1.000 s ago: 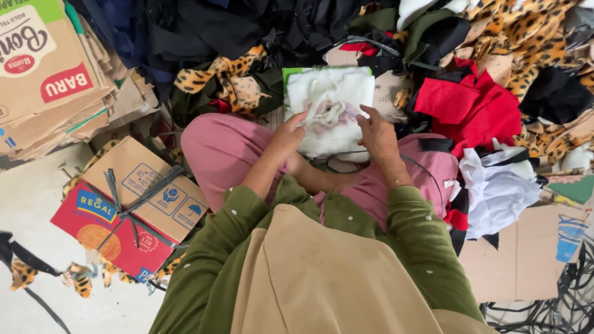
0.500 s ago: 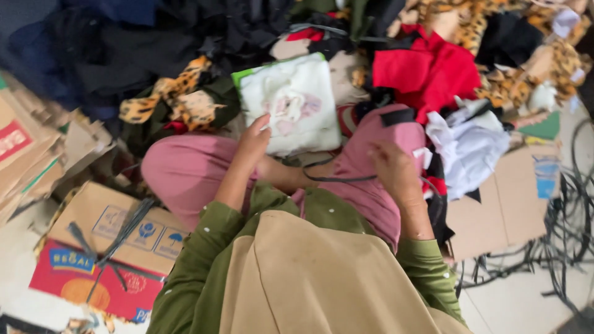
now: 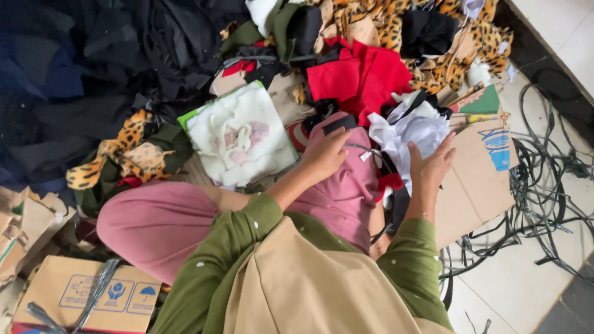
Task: The person stuffs white fibrous material into small white pouches, flattens them, and then places them into cardboard sleeves. They also handle and fold small pieces of red fabric.
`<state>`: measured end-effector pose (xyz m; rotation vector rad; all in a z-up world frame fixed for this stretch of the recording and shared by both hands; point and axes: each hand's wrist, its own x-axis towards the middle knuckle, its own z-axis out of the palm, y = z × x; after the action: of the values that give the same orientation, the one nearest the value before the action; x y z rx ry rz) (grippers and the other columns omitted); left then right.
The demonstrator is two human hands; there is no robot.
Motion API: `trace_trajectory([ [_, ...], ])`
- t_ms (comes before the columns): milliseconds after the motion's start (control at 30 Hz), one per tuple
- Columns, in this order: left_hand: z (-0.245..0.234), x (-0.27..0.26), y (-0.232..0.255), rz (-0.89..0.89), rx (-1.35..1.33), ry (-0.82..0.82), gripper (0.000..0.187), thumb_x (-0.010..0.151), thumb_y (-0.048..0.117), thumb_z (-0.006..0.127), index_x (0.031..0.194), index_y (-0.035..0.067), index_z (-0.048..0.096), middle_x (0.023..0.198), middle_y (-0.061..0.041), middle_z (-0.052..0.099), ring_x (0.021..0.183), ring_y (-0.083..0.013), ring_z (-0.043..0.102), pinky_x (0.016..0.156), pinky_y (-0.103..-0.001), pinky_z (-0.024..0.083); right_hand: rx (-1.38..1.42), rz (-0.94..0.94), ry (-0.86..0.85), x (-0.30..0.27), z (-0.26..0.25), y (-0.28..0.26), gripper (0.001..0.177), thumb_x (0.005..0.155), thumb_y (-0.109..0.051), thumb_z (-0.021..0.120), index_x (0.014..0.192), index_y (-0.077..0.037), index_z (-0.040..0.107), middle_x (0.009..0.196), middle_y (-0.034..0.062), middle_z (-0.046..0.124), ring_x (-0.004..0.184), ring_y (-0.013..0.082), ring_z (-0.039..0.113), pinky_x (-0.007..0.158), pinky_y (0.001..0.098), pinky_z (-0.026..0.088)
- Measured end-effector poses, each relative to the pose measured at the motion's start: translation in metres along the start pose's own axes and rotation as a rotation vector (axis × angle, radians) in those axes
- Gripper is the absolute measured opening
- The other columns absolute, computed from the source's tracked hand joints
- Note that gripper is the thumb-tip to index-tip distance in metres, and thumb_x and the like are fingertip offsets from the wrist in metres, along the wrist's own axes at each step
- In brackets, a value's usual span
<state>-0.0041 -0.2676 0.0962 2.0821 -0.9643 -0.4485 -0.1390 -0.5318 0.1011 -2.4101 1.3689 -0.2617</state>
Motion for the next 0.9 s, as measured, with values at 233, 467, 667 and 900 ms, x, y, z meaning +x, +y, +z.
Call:
trace_trajectory([
  [233,0.065,0.036,-0.01,0.045,-0.012,-0.049,0.056,0.097,0.02,0.057,0.151,0.009,0.047,0.151,-0.022,0.049,0.145,-0.0383,0.044,0.12,-0.048,0.034,0.055,-0.045,0.121,0.008,-0.004,-0.055,0.104,0.092,-0.02,0.09,0.168,-0.031,0.02,0.163,0.0305,0.013,0.145,0.0559,0.039,0.12,0.0582,0.042],
  [467,0.044,0.033,-0.004,0.081,-0.11,-0.075,0.06,0.095,0.013,0.057,0.153,0.009,0.043,0.152,-0.022,0.05,0.146,-0.0345,0.042,0.123,-0.045,0.029,-0.06,-0.213,0.116,0.053,0.023,-0.036,0.035,0.095,-0.025,0.078,0.128,-0.027,0.065,0.133,0.0093,0.048,0.116,0.0392,0.058,0.092,0.0536,0.053],
  [667,0.005,-0.001,-0.043,-0.225,-0.367,-0.106,0.056,0.1,0.025,0.056,0.154,0.022,0.046,0.154,-0.012,0.05,0.142,-0.0267,0.048,0.12,-0.041,0.037,0.055,-0.371,0.066,0.017,-0.006,-0.071,0.009,0.096,-0.029,0.077,0.1,-0.022,0.075,0.097,0.002,0.065,0.091,0.0271,0.067,0.079,0.0434,0.055],
  [900,-0.059,-0.056,-0.036,-0.445,-0.715,0.051,0.048,0.102,0.036,0.056,0.148,0.024,0.055,0.147,-0.012,0.058,0.136,-0.0284,0.054,0.111,-0.043,0.046,0.641,-0.282,-0.347,-0.061,0.007,-0.128,0.006,0.096,-0.016,0.075,0.101,-0.017,0.077,0.085,-0.0052,0.071,0.079,0.0042,0.063,0.07,0.0224,0.054],
])
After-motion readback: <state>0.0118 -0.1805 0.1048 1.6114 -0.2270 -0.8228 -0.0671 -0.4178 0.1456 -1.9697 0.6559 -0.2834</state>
